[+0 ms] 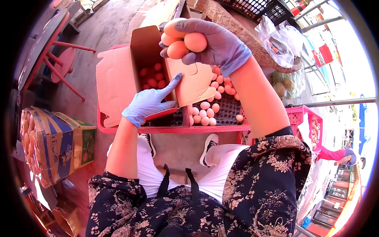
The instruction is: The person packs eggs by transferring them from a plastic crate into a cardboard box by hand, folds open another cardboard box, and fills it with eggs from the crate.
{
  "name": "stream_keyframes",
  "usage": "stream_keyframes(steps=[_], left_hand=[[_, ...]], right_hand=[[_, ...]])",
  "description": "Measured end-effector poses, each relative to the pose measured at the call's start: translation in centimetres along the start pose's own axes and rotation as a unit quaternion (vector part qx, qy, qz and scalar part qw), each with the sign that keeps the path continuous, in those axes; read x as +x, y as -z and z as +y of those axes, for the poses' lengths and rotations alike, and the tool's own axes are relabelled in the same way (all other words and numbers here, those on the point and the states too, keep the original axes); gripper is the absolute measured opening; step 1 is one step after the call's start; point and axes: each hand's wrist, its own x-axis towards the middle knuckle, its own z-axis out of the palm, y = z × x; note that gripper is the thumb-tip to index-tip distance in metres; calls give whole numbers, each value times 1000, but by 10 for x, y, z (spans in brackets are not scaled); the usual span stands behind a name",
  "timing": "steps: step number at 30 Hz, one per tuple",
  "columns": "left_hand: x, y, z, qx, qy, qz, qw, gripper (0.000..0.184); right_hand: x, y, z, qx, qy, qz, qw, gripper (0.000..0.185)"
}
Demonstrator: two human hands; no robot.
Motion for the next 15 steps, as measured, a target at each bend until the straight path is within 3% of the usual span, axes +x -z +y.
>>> stream_keyframes(steps=[3,6,8,10,12,13,15], left_hand=[[-3,-5,-7,-5,-17,15,1000,72],[-4,-10,-16,-28,-32,15,999,72],[-5,-7,-17,-26,-30,20,999,72],[-3,-10,-22,-34,-26,21,999,72],[-5,-11,-22,-25,-29,24,999,60],[-4,-18,-27,-35,-39,40,998,54],[-4,-24,-32,-66,-52,80,993,35]], right_hand=[[69,-24,14,-146,-119,35,982,33],[139,-26,53,-330,-229,30,915,28],[172,-28,73,-511,-315,30,799,15],[192,-34,95,-689,-297,16,661,13],[222,-15,129,-781,-280,-94,550,20],[240,0,149,-774,-299,-114,546,33],[258,9,170,-796,-296,-129,512,33]])
